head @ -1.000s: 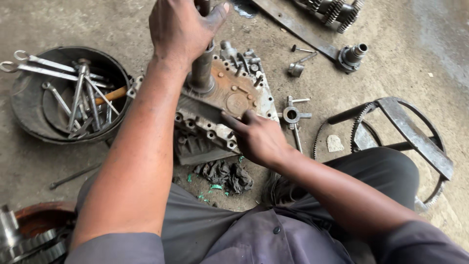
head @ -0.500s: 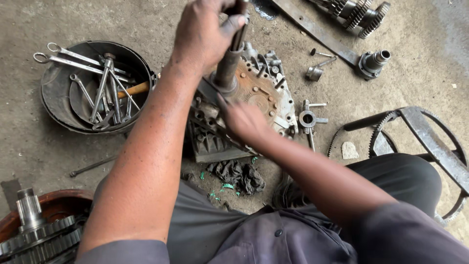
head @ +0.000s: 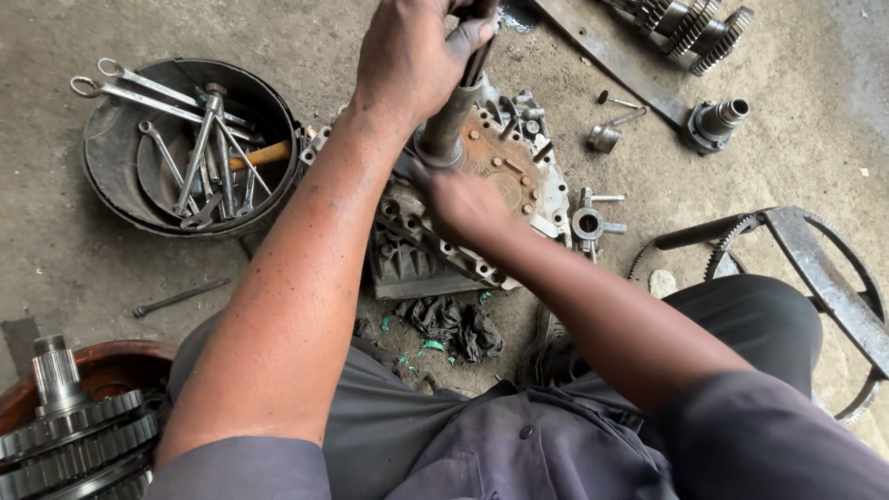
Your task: The person cleans the surfaces of a metal transmission casing using a wire brush and a metal file while seated.
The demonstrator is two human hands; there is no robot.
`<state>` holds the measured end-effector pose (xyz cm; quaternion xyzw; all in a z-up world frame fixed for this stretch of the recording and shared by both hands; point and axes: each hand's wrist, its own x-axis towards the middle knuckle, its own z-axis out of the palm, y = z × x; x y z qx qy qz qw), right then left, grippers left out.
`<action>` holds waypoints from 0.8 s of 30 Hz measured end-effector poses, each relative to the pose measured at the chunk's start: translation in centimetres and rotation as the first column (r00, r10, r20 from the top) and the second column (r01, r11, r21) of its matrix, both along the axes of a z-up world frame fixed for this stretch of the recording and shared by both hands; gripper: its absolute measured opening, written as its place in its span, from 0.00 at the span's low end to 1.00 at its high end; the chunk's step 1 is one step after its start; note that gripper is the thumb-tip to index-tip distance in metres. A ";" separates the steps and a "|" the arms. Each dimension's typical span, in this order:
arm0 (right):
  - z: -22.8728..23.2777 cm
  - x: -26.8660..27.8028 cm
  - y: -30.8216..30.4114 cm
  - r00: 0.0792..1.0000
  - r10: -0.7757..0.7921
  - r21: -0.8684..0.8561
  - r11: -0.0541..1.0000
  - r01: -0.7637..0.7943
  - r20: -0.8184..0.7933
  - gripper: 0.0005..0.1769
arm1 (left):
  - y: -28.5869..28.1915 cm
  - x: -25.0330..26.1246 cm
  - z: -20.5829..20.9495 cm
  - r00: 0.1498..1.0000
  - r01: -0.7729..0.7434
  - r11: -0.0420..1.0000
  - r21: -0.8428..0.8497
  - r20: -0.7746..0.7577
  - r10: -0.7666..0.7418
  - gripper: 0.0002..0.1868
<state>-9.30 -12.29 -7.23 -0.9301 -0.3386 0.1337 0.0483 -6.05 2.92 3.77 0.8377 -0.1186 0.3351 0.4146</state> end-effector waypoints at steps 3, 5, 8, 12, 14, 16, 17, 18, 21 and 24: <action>3.3 -3.5 -5.0 0.998 -0.008 -0.110 0.994 0.002 -0.055 0.35 | 0.0 -0.3 0.0 0.999 -0.033 0.998 0.055 -0.008 0.033 0.12; 5.5 -4.4 -7.4 0.999 -0.033 -0.143 0.989 0.028 -0.033 0.31 | 0.0 -0.5 0.5 0.999 -0.040 0.997 0.070 -0.019 0.042 0.13; 7.0 -4.5 -9.8 0.998 0.021 -0.121 0.992 -0.027 -0.051 0.18 | -0.4 -0.9 0.9 0.998 -0.023 0.998 0.058 -0.058 0.026 0.15; 6.0 -3.4 -11.1 0.998 0.021 -0.001 1.000 -0.022 -0.063 0.24 | 0.0 -2.0 0.3 0.999 -0.027 0.988 0.150 0.037 0.021 0.22; 5.4 -3.0 -11.3 0.997 0.006 0.107 0.994 0.002 -0.074 0.25 | 0.5 -2.3 -0.6 0.999 -0.054 0.989 0.136 -0.002 0.055 0.24; 4.9 -3.0 -11.3 0.997 0.001 0.129 0.992 0.008 -0.073 0.26 | 1.5 -2.5 -1.6 0.983 -0.114 0.991 0.077 -0.134 0.123 0.24; 4.8 -3.1 -11.3 0.997 -0.007 0.140 0.990 0.017 -0.076 0.27 | 2.1 -2.5 -2.2 0.985 -0.108 0.994 0.030 -0.133 0.111 0.21; 4.7 -3.1 -11.3 0.998 0.018 0.179 0.984 -0.008 -0.055 0.26 | 3.1 -2.7 -2.8 0.986 -0.102 0.995 -0.017 -0.131 0.099 0.19; 4.3 -2.4 -11.5 0.998 0.067 0.222 0.973 -0.063 -0.011 0.25 | 5.6 -2.7 -5.0 0.907 -0.297 0.947 0.125 -0.271 0.321 0.16; 2.0 -1.6 -11.8 0.994 0.077 0.145 0.987 -0.065 -0.076 0.21 | 7.0 -2.4 -7.8 0.965 -0.101 0.978 -0.181 -0.256 0.052 0.09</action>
